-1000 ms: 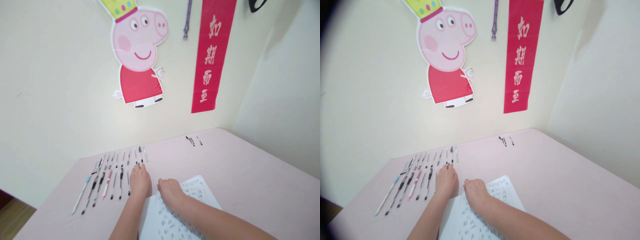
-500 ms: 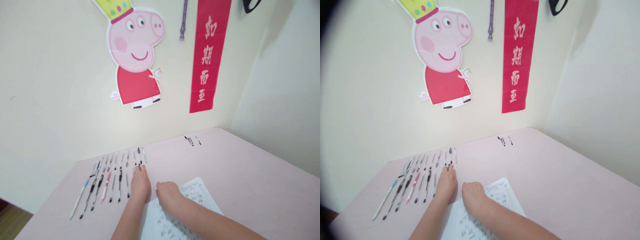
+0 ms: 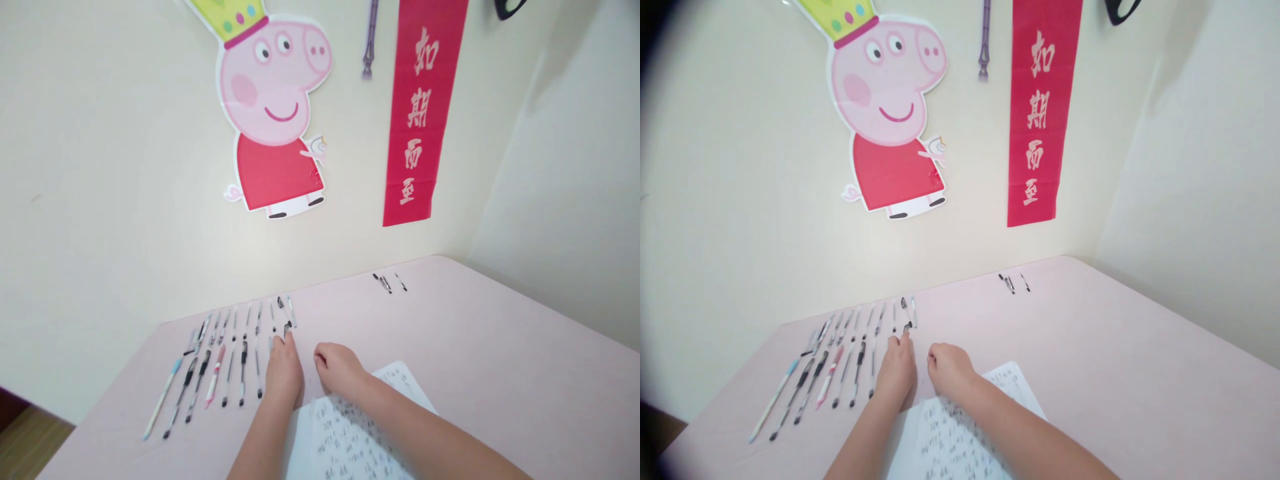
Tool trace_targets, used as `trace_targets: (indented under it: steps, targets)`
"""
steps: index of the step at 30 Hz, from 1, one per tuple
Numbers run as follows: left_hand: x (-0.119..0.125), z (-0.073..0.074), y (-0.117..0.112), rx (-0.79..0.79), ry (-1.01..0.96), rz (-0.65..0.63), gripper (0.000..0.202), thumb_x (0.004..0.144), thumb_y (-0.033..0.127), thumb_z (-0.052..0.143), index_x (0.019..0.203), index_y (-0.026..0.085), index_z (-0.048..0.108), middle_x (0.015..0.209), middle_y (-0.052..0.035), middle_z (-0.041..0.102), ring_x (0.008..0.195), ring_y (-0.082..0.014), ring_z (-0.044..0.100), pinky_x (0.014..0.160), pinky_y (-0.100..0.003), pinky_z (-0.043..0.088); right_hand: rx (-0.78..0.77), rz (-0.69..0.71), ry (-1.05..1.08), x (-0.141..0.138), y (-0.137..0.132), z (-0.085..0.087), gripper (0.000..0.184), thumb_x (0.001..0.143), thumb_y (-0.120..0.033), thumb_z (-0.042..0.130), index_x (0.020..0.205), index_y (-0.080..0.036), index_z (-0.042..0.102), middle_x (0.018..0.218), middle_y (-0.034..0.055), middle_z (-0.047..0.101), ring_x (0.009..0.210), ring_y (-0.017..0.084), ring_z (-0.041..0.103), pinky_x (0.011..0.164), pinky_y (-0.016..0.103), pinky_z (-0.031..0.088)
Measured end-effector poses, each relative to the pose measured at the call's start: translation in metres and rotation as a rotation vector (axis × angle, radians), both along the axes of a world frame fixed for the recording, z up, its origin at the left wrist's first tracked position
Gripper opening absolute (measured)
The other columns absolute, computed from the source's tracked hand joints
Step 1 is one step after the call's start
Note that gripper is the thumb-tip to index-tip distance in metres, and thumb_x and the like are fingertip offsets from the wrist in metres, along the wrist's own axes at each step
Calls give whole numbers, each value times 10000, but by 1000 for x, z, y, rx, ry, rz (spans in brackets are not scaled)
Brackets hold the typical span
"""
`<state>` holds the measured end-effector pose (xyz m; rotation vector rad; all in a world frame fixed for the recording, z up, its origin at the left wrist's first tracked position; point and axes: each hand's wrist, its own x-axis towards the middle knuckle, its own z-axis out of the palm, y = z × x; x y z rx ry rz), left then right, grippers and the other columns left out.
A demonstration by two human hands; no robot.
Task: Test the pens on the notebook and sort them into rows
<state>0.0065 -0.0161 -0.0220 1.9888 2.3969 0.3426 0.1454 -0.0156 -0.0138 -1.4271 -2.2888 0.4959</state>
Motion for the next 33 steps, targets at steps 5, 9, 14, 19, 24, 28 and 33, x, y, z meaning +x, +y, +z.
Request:
trace_targets:
  steps: [5, 9, 14, 19, 24, 28, 33]
  targets:
    - [2, -5, 2, 129, -204, -140, 505, 803, -3, 274, 1283, 126, 365, 1093, -135, 472, 932, -179, 556, 854, -306, 417, -131, -73, 493, 5, 23, -34, 205, 818, -157, 383, 860, -171, 584, 724, 17, 637, 683, 132, 593, 643, 223, 449]
    - [8, -8, 4, 239, -474, -385, 544, 783, -15, 280, 1285, 181, 358, 1170, -105, 443, 1083, -157, 486, 958, -316, 383, -273, -162, 793, 11, 35, -42, 214, 824, -243, 374, 959, -172, 524, 704, -6, 593, 533, 107, 530, 494, 205, 427]
    - [12, -18, 5, 208, -751, -570, 473, 814, 69, 327, 1256, 216, 411, 1049, -64, 526, 965, -150, 531, 885, -339, 443, -448, -225, 1142, 15, 40, -37, 375, 773, -492, 501, 970, -173, 515, 630, -40, 540, 377, 59, 383, 334, 168, 276]
    - [13, -17, 4, 228, -763, -620, 436, 785, 72, 363, 1169, 219, 509, 1035, -69, 562, 968, -168, 536, 891, -370, 439, -476, -218, 1324, 17, 40, -30, 376, 672, -521, 623, 759, -158, 576, 572, -31, 510, 415, 57, 402, 343, 162, 283]
    - [19, -10, 2, 232, -755, -520, 302, 831, 207, 430, 1110, 200, 546, 1024, -83, 597, 932, -190, 567, 833, -364, 459, -541, -109, 1284, 15, 36, -28, 345, 658, -474, 642, 729, -137, 623, 562, -21, 524, 440, 65, 431, 385, 173, 324]
    - [25, -9, 2, 222, -790, -393, 255, 830, 277, 461, 1030, 167, 578, 966, -88, 644, 838, -187, 602, 775, -349, 465, -569, -78, 1189, 14, 33, -28, 384, 717, -501, 569, 771, -128, 645, 486, -38, 475, 402, 68, 391, 368, 183, 280]
    - [30, -9, 3, 210, -775, -311, 260, 812, 310, 484, 988, 167, 611, 934, -81, 673, 800, -188, 608, 741, -331, 453, -550, -43, 1165, 13, 32, -27, 408, 702, -542, 583, 729, -139, 644, 488, -40, 460, 422, 69, 378, 391, 192, 288]
